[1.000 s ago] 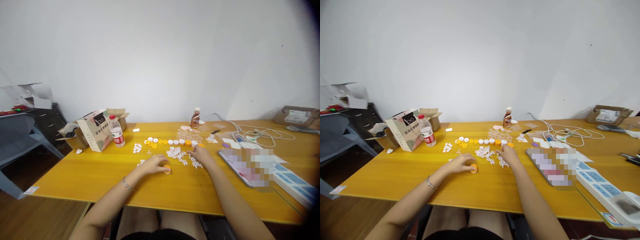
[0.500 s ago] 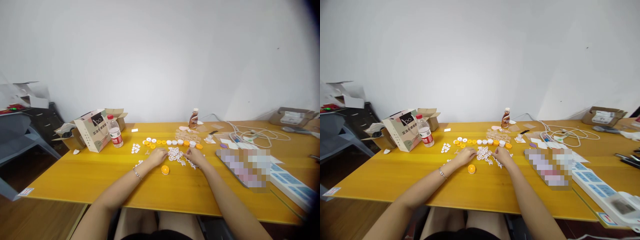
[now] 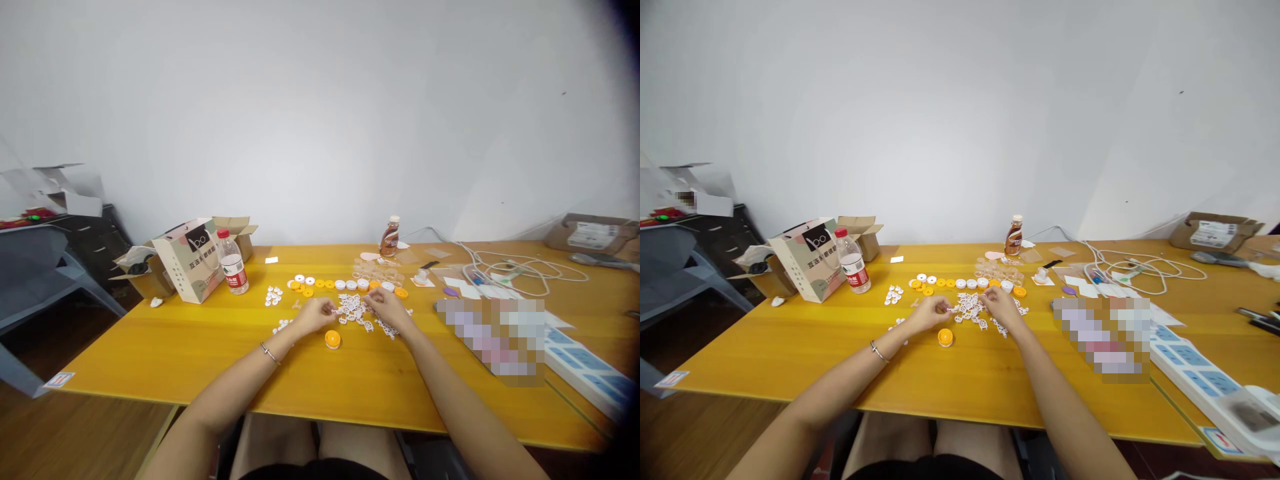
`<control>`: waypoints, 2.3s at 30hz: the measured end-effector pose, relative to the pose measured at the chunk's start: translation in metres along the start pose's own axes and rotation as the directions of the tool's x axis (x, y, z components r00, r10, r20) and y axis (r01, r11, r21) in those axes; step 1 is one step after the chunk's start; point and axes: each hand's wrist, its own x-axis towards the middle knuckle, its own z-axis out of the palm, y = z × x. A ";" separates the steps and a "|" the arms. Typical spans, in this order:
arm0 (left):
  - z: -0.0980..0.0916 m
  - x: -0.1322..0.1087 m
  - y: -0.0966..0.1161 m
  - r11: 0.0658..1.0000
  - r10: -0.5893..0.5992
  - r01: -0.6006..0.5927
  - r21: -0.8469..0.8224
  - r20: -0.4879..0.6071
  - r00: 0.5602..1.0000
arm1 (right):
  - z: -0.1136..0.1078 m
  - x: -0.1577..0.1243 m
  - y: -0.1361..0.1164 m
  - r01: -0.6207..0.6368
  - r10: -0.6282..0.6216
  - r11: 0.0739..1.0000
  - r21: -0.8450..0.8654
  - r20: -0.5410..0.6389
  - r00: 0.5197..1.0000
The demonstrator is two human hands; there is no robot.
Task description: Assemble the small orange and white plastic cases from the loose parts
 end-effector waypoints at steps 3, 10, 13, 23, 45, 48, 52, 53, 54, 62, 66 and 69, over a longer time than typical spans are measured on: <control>0.002 0.001 -0.002 0.995 -0.026 0.026 -0.095 -0.001 1.000 | 0.009 -0.004 -0.007 0.009 -0.014 0.993 0.117 0.037 0.999; -0.003 0.000 0.002 0.913 -0.055 0.060 -0.404 0.024 0.998 | 0.029 -0.013 -0.017 -0.095 0.004 0.842 0.530 0.171 0.985; -0.009 -0.004 0.007 0.890 -0.060 0.055 -0.452 0.005 0.998 | 0.036 -0.016 -0.019 -0.151 0.026 0.824 0.546 0.229 0.973; -0.013 -0.006 0.012 0.841 -0.009 0.018 -0.541 0.018 1.000 | 0.048 -0.028 -0.031 -0.255 0.018 0.779 0.573 0.387 0.922; -0.024 -0.010 0.008 0.968 0.251 -0.251 0.010 0.031 0.967 | 0.039 -0.031 -0.038 -0.316 0.023 0.762 0.565 0.464 0.886; -0.023 -0.010 0.008 0.967 0.254 -0.255 0.029 0.030 0.967 | 0.040 -0.031 -0.037 -0.304 0.000 0.767 0.565 0.473 0.881; -0.023 -0.011 0.011 0.959 0.273 -0.275 0.063 0.043 0.961 | 0.041 -0.030 -0.036 -0.265 -0.026 0.787 0.557 0.460 0.887; -0.023 -0.011 0.012 0.960 0.268 -0.271 0.069 0.049 0.962 | 0.042 -0.030 -0.035 -0.257 -0.027 0.795 0.550 0.455 0.890; -0.023 -0.011 0.013 0.961 0.262 -0.266 0.070 0.056 0.963 | 0.042 -0.030 -0.035 -0.246 -0.029 0.802 0.545 0.446 0.894; -0.024 -0.012 0.017 0.965 0.262 -0.262 0.017 0.004 0.965 | 0.037 -0.024 -0.033 -0.146 0.012 0.782 0.605 0.220 0.975; -0.024 -0.011 0.014 0.958 0.285 -0.286 -0.008 0.133 0.949 | 0.032 -0.019 -0.031 -0.111 0.040 0.738 0.665 0.121 0.992; -0.022 -0.009 0.008 0.945 0.324 -0.322 -0.054 0.283 0.903 | 0.031 -0.018 -0.030 -0.073 0.038 0.706 0.704 0.065 0.997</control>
